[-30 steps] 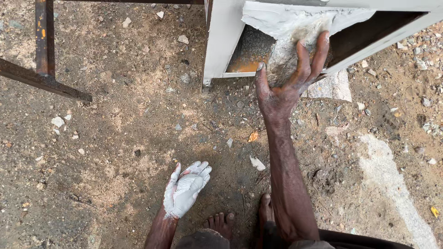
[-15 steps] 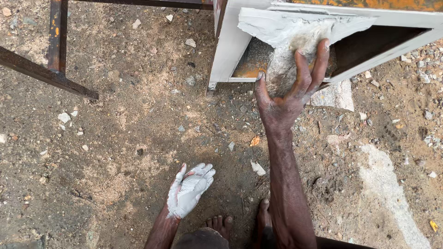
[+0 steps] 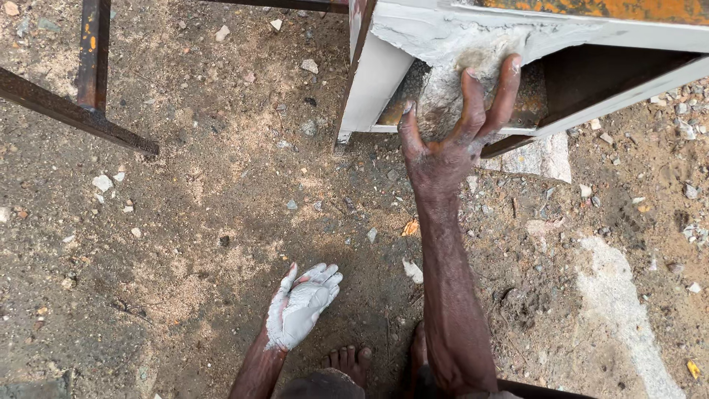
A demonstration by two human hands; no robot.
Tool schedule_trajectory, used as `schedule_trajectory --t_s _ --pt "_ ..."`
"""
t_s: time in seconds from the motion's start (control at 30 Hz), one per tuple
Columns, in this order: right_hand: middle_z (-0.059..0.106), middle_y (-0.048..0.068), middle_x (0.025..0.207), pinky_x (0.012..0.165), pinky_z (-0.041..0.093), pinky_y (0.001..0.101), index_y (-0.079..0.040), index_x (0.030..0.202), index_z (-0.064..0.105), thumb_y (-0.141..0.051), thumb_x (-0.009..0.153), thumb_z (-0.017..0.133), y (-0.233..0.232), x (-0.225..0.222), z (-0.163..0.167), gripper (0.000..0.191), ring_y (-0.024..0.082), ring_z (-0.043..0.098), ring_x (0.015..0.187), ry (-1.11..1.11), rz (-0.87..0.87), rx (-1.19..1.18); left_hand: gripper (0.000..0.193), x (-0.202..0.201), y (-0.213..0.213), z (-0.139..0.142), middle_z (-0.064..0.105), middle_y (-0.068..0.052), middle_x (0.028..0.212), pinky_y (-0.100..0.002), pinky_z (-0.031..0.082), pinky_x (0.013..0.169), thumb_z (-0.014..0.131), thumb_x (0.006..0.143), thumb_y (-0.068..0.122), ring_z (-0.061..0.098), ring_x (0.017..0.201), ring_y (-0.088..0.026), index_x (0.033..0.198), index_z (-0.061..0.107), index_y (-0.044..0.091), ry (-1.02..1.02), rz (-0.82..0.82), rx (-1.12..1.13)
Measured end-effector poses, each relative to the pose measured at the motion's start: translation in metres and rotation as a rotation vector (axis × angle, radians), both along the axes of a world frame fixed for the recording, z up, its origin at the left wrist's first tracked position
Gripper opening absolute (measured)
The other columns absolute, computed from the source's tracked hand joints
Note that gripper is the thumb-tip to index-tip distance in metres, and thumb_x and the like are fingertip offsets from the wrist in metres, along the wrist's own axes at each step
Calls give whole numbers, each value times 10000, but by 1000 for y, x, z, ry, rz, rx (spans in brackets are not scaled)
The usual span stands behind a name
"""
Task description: The person kneels on the ground and uses a trowel to apply white plaster to the edges and corners of a metal cabinet. The person repeatedly scoops plaster from their left hand onto the trowel and smooths it onto the cabinet's frame.
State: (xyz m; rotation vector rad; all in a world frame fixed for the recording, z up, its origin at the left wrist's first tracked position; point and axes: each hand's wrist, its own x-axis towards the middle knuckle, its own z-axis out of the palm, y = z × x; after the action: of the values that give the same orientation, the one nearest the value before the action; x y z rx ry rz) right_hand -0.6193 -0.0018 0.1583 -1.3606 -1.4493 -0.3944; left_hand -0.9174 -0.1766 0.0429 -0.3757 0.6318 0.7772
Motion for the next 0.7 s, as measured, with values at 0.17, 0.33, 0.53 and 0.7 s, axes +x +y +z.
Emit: schedule_trajectory --t_s 0.17,0.33,0.53,0.7 --pt "139 39 1691 1375 255 572 -264 1580 350 -70 851 862 -31 -14 0 911 256 162 1615 47 -55 -112 688 3 2 2 481 -309 1507 -502 406 1157 557 981 408 494 1370 -438 1435 447 -98 -32 -1 29" --pt "90 -17 1725 1354 268 504 -311 1597 348 -90 969 873 -30 2 8 848 233 131 1628 80 15 -2 681 4 6 7 475 -297 1520 -495 402 1159 551 989 404 484 1380 -432 1437 440 -96 -37 -2 5" --pt "95 -27 1728 1353 211 504 -316 1620 340 -72 948 863 -16 19 15 886 218 135 1641 -1 -20 9 701 6 2 11 467 -302 1526 -503 417 1142 520 986 436 482 1380 -436 1443 441 -90 6 -54 26" --pt "89 -15 1720 1356 242 482 -313 1603 341 -48 939 868 -13 21 12 888 218 126 1622 11 -3 1 719 3 -2 1 452 -301 1535 -506 413 1149 511 989 451 483 1380 -432 1450 423 -94 31 -58 10"
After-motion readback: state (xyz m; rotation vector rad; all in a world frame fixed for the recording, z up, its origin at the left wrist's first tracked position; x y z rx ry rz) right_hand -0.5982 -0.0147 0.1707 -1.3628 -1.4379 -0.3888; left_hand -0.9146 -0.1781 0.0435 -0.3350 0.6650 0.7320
